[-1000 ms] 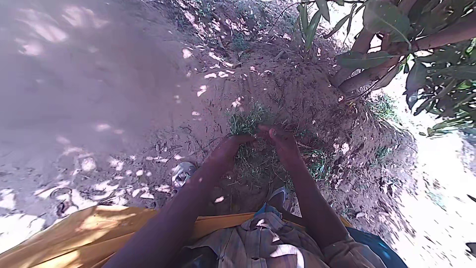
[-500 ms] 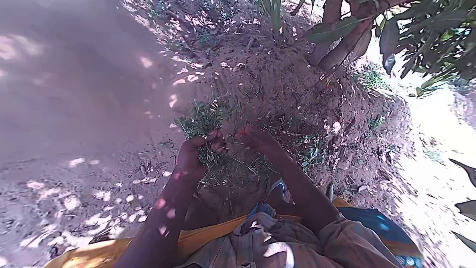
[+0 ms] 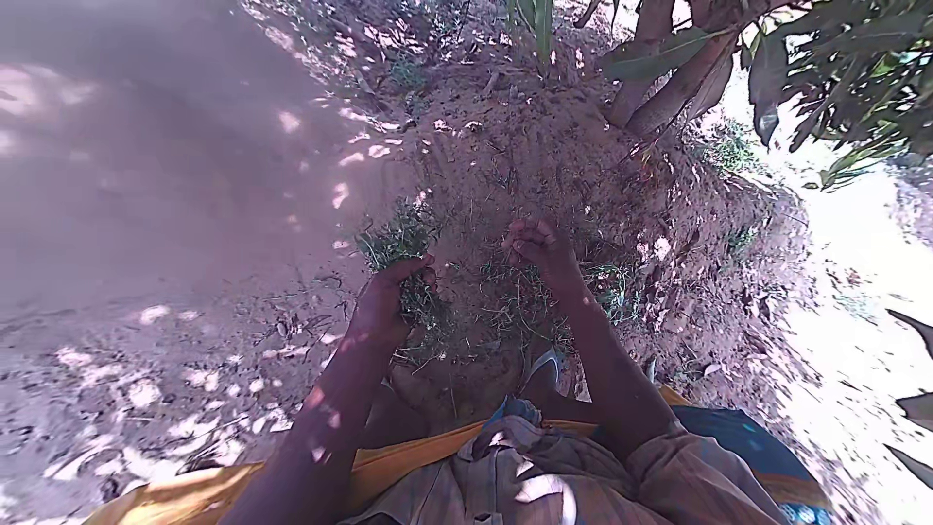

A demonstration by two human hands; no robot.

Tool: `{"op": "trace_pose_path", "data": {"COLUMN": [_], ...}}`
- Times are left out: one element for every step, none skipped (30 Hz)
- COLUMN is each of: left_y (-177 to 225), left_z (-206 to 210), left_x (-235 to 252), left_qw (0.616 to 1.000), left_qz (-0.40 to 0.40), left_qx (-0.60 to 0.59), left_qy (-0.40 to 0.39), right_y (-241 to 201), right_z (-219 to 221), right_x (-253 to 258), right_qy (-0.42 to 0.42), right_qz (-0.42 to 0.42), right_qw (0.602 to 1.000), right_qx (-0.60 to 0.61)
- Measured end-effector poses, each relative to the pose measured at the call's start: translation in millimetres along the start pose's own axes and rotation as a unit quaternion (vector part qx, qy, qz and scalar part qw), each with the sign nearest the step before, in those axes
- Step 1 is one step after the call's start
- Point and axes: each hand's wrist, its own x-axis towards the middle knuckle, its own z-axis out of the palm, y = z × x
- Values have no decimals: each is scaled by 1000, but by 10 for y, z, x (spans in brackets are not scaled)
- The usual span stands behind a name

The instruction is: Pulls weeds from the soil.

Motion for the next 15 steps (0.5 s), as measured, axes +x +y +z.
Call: {"op": "trace_pose_path", "data": {"left_y": [-8, -9, 1, 10, 16, 21, 29, 31, 32, 38, 46, 51, 54, 48, 40], "left_z": [-8, -12, -6, 0, 2, 2, 2, 5, 13, 24, 39, 52, 61, 60, 65], "left_x": [15, 24, 22, 18, 16, 12, 9, 1, -15, -31, -50, -70, -91, -107, -133], "left_qw": [1000, 1000, 1000, 999, 999, 999, 999, 999, 999, 999, 999, 1000, 1000, 999, 998], "left_qz": [0, 0, -1, 0, -2, -3, -4, -5, -7, -10, -16, -21, -25, -23, -16], "left_qx": [3, 4, 9, 11, 12, 12, 10, 8, 8, 9, 10, 8, 10, 15, 27], "left_qy": [9, 19, 29, 36, 41, 43, 44, 44, 42, 35, 26, 12, -9, -36, -63], "right_y": [-28, -44, -41, -28, -11, -7, -32, -94, -185, -270, -317, -354, -363, -354, -326], "right_z": [6, 5, -7, -26, -57, -105, -166, -228, -278, -320, -328, -309, -260, -183, -83], "right_x": [1, 9, 40, 70, 85, 71, 40, 0, -52, -85, -91, -97, -96, -91, -83], "right_qy": [-19, -32, -47, -58, -52, -31, -9, 3, 3, -15, -35, -60, -78, -97, -115], "right_qz": [28, 59, 95, 136, 161, 163, 143, 113, 82, 52, 24, 7, 0, 5, 16], "right_qw": [997, 987, 967, 941, 922, 919, 929, 947, 972, 991, 999, 997, 995, 994, 993], "right_qx": [-64, -148, -233, -303, -347, -358, -342, -300, -222, -123, -23, 37, 59, 47, 20]}}
